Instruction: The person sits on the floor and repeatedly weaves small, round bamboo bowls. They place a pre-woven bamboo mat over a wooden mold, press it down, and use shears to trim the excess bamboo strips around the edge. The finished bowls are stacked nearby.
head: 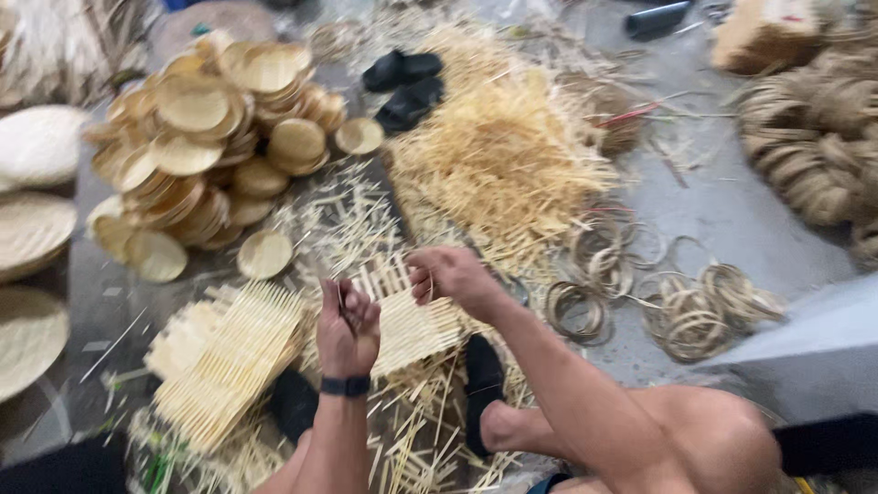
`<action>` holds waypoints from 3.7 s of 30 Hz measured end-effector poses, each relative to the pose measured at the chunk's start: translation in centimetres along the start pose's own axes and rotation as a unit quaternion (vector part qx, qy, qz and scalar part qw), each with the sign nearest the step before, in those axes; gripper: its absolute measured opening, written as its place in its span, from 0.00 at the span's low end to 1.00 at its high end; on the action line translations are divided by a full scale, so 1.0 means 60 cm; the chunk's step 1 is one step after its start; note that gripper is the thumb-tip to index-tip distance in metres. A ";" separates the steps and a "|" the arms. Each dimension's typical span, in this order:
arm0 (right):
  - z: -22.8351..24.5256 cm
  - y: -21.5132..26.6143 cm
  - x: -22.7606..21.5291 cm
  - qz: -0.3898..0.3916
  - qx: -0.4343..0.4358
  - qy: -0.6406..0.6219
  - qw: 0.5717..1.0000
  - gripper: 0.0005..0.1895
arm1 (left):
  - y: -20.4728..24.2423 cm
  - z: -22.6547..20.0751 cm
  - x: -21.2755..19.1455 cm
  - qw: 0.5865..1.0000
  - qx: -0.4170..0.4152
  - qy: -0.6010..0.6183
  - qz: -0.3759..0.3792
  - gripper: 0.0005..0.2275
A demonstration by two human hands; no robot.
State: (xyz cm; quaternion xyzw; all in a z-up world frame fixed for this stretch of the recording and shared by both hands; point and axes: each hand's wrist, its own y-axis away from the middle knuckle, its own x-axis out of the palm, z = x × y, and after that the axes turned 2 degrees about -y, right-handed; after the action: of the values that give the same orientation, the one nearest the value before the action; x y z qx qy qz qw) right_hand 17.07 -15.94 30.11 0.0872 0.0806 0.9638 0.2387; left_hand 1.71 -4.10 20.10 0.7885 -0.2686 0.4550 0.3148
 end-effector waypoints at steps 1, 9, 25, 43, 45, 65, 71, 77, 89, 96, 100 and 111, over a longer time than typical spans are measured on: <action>-0.013 0.002 -0.009 0.025 0.015 -0.052 0.998 0.17 | -0.010 -0.004 -0.010 0.999 0.001 0.051 -0.005 0.14; -0.107 -0.024 -0.043 0.061 0.112 -0.235 0.963 0.18 | -0.029 -0.029 -0.030 0.973 -0.184 -0.137 0.013 0.13; -0.177 -0.042 -0.049 0.004 0.101 -0.134 0.986 0.12 | -0.043 0.001 -0.083 0.986 -0.111 -0.088 -0.082 0.13; -0.411 -0.121 -0.086 -0.225 0.059 0.417 0.879 0.11 | -0.095 0.139 -0.307 0.712 0.107 -0.651 -0.239 0.05; -0.412 -0.130 -0.091 -0.225 0.075 0.402 0.884 0.12 | -0.105 0.134 -0.304 0.698 0.053 -0.657 -0.279 0.05; -0.514 -0.152 -0.126 -0.261 0.091 0.363 0.890 0.09 | -0.172 0.143 -0.400 0.695 0.031 -0.689 -0.204 0.09; -0.459 -0.142 -0.112 -0.263 0.124 0.343 0.893 0.11 | -0.194 0.125 -0.411 0.700 0.001 -0.687 -0.194 0.09; -0.464 -0.144 -0.114 -0.255 0.113 0.343 0.897 0.13 | -0.175 0.129 -0.401 0.718 0.041 -0.659 -0.219 0.09; -0.453 -0.176 -0.145 -0.180 0.185 0.301 0.918 0.11 | -0.173 0.112 -0.375 0.721 0.003 -0.663 -0.202 0.08; -0.405 -0.132 -0.067 -0.270 0.084 0.406 0.869 0.16 | -0.180 0.088 -0.267 0.541 0.119 -0.831 -0.052 0.07; -0.495 -0.051 0.013 -0.218 0.408 -0.036 0.886 0.23 | -0.202 0.112 -0.244 0.499 0.303 -0.801 0.138 0.10; -0.595 -0.038 0.044 -0.331 0.223 0.123 0.909 0.17 | -0.260 0.179 -0.329 0.628 0.175 -0.757 0.044 0.11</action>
State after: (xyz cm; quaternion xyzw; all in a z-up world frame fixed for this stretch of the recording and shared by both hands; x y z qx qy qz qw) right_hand 8.38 -16.77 -4.69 -0.0127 0.3467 0.7895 0.5063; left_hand 9.95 0.91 -5.49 0.8831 -0.3620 -0.2498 -0.1635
